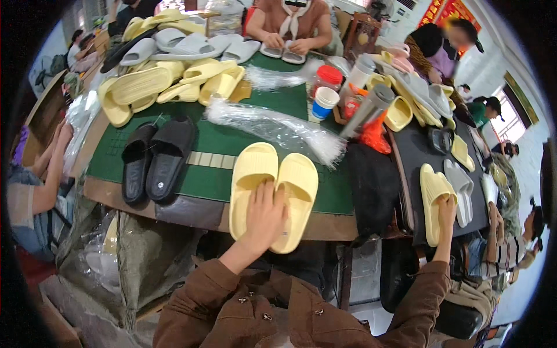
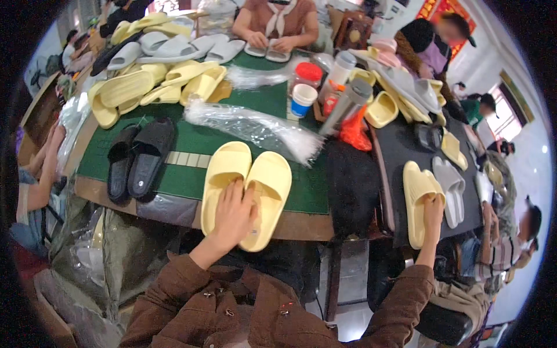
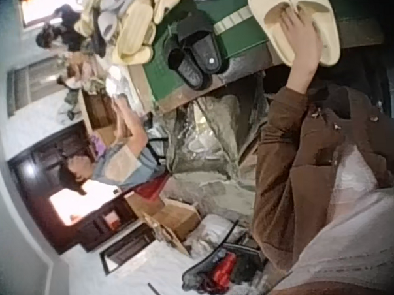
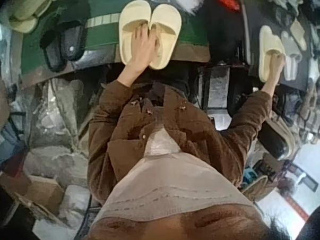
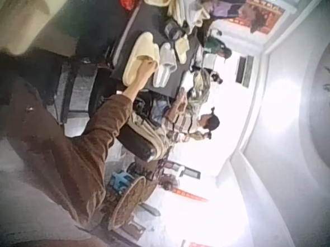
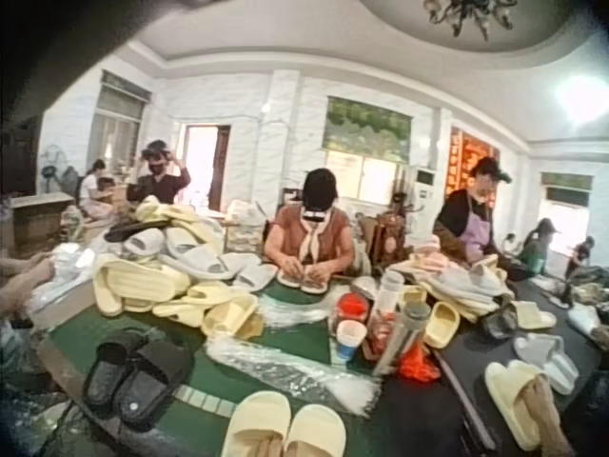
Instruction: The person assembles pairs of plastic slippers by inserting small metal fasteners into the soles. They handle yellow, black, and white slippers, picking them up, aligning them, and securing the fasteners by hand. The finished pairs are placed on the table.
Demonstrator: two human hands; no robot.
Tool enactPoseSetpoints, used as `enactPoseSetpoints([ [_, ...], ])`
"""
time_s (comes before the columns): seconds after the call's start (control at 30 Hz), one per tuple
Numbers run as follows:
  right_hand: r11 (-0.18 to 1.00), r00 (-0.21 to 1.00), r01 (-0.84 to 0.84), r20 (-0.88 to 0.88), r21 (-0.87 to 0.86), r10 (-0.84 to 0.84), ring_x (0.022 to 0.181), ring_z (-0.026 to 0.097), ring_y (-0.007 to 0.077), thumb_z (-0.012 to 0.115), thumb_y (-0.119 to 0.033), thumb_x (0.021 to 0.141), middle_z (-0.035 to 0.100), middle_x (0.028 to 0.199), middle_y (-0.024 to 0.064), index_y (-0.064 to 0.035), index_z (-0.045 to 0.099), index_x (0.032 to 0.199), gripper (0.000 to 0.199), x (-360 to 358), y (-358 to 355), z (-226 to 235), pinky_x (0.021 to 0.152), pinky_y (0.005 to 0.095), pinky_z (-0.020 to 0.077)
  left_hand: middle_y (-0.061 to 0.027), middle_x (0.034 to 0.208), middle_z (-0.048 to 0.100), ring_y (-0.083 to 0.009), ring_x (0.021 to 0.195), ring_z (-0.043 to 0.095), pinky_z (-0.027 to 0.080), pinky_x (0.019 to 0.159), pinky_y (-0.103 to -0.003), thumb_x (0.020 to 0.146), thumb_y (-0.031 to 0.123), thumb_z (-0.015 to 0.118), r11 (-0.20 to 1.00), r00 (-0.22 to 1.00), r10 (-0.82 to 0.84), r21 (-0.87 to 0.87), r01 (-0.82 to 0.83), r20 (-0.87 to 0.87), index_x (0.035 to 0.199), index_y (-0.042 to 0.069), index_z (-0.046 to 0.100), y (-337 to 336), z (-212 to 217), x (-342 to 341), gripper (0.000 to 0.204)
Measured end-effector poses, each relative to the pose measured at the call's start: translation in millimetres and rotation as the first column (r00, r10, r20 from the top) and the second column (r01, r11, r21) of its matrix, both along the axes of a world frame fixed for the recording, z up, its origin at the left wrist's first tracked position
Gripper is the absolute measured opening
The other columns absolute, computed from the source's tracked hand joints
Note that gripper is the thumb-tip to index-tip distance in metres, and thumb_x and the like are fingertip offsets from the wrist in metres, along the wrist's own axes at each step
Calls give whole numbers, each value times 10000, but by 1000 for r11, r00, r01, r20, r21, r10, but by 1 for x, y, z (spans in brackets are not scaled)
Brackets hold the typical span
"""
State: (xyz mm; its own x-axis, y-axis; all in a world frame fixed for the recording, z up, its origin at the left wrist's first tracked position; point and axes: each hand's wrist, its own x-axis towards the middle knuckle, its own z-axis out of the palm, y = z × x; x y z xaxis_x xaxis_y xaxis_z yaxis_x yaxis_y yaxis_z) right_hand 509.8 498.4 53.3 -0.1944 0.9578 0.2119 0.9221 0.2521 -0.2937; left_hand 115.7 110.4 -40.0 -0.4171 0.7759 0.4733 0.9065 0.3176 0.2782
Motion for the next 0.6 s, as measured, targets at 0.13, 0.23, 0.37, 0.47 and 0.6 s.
enactPoseSetpoints([
  [0.13,988,998,32,51,148,-40,1255,444,420,471,-252,933,473,1334,287,50,432,1343,511,15,12,-15,1021,446,366,-247,1203,497,-399,1125,487,393,969,-487,801,146,621,988,986,155,12,-155,-63,1223,-21,544,-35,-5,-52,460],
  [0.23,987,1000,18,-11,163,-17,1156,503,449,484,-229,922,530,1234,302,58,497,1245,432,-5,1,-12,952,455,402,-234,1218,514,-395,1119,508,425,951,-469,827,107,606,970,970,242,-26,-242,-18,1190,21,579,-69,-11,-103,374],
  [0.37,989,985,-106,-127,105,119,893,560,446,523,-196,881,582,937,281,45,538,999,269,22,11,-12,786,451,432,-226,1197,555,-403,1017,567,465,886,-463,816,46,601,950,950,312,2,-312,-22,1235,65,591,-93,-14,-166,420],
  [0.47,976,975,-78,-188,205,118,871,565,424,531,-187,872,584,928,273,45,541,1032,282,27,-3,-20,790,448,437,-186,1158,567,-358,1041,568,469,882,-447,812,28,585,939,932,343,17,-343,-115,1191,87,617,-120,-15,-210,385],
  [0.6,950,886,-129,-397,283,239,909,618,346,548,-134,859,633,986,230,48,546,1076,283,-16,-54,-2,775,404,465,-164,1139,571,-350,1057,557,460,882,-453,833,65,580,910,905,406,-38,-414,-126,1210,90,609,-147,-7,-243,380],
])
